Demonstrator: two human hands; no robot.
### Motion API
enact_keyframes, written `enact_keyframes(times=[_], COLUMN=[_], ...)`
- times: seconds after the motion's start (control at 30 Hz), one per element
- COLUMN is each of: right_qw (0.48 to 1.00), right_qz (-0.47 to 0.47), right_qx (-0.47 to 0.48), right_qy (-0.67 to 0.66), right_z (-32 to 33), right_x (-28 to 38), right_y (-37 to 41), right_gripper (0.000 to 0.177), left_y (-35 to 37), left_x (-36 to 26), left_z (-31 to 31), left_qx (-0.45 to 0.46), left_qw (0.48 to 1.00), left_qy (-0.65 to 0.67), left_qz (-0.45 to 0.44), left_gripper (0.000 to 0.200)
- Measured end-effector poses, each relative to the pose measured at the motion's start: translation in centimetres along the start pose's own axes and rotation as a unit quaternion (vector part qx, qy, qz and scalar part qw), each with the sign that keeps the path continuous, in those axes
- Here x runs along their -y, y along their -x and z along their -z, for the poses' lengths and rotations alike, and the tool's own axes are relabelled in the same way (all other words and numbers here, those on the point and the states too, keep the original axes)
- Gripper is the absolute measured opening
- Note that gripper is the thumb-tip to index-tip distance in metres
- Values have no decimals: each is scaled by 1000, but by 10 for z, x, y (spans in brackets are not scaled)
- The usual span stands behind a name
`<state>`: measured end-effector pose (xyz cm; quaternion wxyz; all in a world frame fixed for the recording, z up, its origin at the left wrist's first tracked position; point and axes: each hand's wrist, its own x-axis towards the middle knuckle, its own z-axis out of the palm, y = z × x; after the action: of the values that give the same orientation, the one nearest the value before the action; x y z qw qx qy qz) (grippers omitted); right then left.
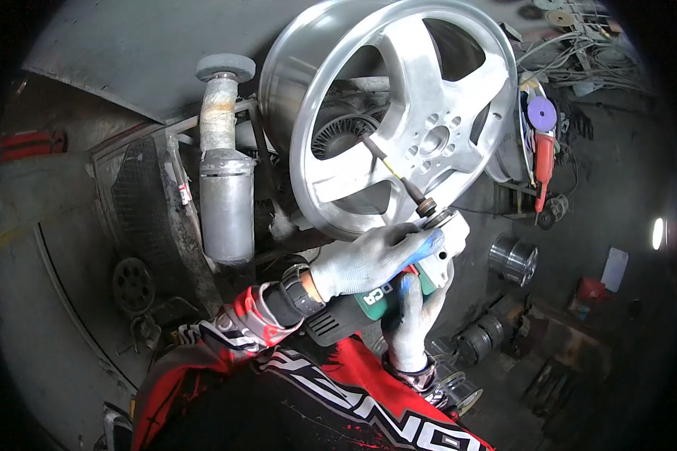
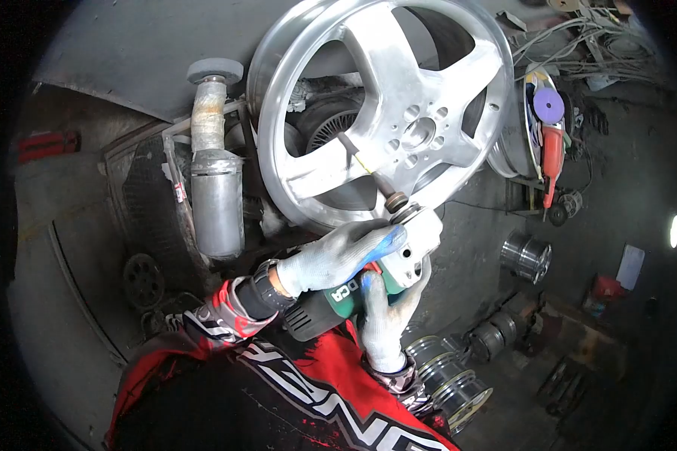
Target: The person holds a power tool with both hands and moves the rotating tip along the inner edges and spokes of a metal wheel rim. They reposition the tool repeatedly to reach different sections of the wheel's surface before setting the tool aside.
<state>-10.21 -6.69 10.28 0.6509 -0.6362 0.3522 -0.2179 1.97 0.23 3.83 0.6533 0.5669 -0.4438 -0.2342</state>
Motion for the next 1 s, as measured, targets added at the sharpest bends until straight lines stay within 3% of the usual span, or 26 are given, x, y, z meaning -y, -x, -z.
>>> enact_keyframes(times=[0.03, 0.2, 0.27, 0.4, 0.43, 0.53, 0.6, 0.67, 0.7, 0.87, 0.93, 1.0], right_qw=[1000, 1000, 1000, 1000, 1000, 997, 998, 998, 998, 995, 994, 997], right_qz=[-11, -2, -7, -15, -14, 35, 2, 12, 4, 6, 34, 21], right_qx=[-16, -22, -4, -24, -25, -7, -10, -11, -14, -28, 2, -5], right_qy=[-8, 9, 6, 2, 3, 73, 57, 63, 55, 92, 100, 79], right_z=[-5, -2, -1, -5, -2, 0, -6, -4, -8, -3, -1, -3], right_x=[7, 2, 2, 7, 7, 4, 9, 5, 10, 7, 2, 0], right_y=[-1, -8, -2, -3, -4, -5, -3, -2, -2, -8, -6, 0], right_gripper=[80, 79, 81, 85, 85, 76, 88, 87, 87, 85, 77, 81], left_y=[-6, -12, -5, -9, -11, -10, -5, -1, -4, -10, -4, 4], left_x=[7, 6, 3, 5, 0, 4, 5, 9, -6, 2, 11, 11], left_z=[-6, 0, -1, -2, 2, 1, 1, -2, 6, 5, -1, -2], left_qx=[19, -4, 43, 5, 22, -6, 3, -11, 4, 11, -35, -36], left_qw=[993, 998, 990, 996, 980, 991, 995, 989, 970, 976, 997, 997], left_qy=[117, 67, 121, 87, 182, 130, 101, 142, 236, 211, 52, 33], left_qz=[30, -19, 57, -5, 73, 1, -15, -26, 57, 59, -52, -51], left_gripper=[43, 39, 38, 39, 40, 41, 42, 43, 45, 46, 45, 45])
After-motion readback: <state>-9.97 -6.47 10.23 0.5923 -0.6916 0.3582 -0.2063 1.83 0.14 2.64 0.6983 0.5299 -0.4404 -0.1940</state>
